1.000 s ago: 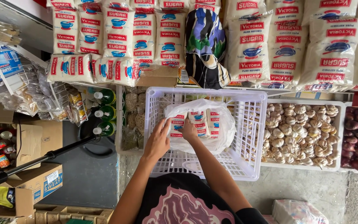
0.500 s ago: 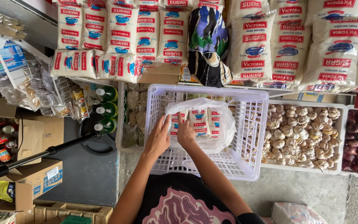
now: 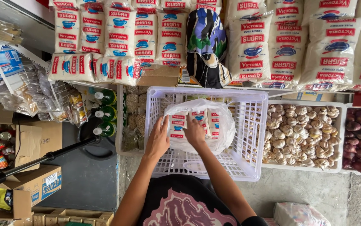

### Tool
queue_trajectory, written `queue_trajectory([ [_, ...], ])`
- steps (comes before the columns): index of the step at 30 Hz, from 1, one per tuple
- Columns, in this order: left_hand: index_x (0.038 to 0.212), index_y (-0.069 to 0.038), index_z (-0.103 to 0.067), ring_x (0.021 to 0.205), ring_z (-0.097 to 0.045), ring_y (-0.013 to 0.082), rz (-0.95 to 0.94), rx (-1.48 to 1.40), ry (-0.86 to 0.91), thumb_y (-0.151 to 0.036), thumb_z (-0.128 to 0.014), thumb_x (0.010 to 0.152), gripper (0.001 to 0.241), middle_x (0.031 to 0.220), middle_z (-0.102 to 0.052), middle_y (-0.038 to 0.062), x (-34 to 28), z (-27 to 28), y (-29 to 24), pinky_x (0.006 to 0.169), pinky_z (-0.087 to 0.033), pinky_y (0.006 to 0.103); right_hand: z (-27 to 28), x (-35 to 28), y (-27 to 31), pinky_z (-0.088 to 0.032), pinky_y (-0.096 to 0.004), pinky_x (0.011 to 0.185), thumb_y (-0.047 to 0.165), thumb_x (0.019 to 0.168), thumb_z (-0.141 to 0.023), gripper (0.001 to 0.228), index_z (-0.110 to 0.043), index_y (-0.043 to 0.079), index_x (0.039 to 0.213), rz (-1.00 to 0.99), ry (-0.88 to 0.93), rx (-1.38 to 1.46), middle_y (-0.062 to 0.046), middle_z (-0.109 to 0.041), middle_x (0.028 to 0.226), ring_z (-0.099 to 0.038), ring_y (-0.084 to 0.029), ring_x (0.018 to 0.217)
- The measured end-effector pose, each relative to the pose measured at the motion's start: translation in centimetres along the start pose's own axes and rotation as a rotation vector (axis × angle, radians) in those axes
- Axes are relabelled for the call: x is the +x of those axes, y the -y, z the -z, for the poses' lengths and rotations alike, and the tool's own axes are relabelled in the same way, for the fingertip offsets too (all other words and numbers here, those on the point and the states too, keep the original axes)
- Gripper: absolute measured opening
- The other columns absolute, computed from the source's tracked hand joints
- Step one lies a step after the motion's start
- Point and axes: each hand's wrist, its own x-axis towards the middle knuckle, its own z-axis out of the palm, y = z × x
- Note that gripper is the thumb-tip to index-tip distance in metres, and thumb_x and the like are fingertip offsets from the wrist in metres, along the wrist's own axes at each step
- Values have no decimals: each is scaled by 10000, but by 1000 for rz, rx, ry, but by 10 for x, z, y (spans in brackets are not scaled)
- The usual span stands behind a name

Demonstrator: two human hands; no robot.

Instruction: Packing bags of sugar from a shelf into a plastic-lined basket.

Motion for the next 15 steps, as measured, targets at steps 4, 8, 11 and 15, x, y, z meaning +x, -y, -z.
queue_trajectory([
  [4, 1586, -40, -311, 1351, -496, 392, -128, 87, -163, -63, -729, 785, 904, 1558, -321, 214, 4, -7, 1, 1077, -498, 451, 43, -24, -28, -498, -516, 987, 272, 853, -784, 674, -497, 175, 1455, -16, -159, 43, -147, -650, 1266, -590, -373, 1228],
  [8, 1450, 25, -437, 1219, -520, 388, -41, 59, -264, -308, -795, 819, 799, 1518, -344, 240, 7, 3, -18, 996, -500, 479, 67, -41, -56, -483, -503, 1005, 206, 835, -787, 622, -549, 140, 1406, 42, -314, 132, -157, -634, 1306, -562, -394, 1236],
  [11, 1424, 46, -468, 1240, -509, 390, -97, 278, -337, -313, -803, 771, 817, 1510, -365, 230, 14, -4, -20, 986, -491, 477, 74, -52, -66, -484, -483, 1042, 151, 834, -781, 594, -562, 129, 1385, 112, -382, 119, -145, -628, 1330, -547, -390, 1283],
  [15, 1468, -17, -467, 1293, -510, 337, -90, 588, -321, -146, -745, 817, 719, 1549, -381, 136, 30, -38, 0, 1043, -483, 442, 78, -69, -73, -455, -503, 1103, 121, 810, -801, 719, -486, 112, 1457, 90, -444, -21, -191, -490, 1484, -448, -410, 1399],
])
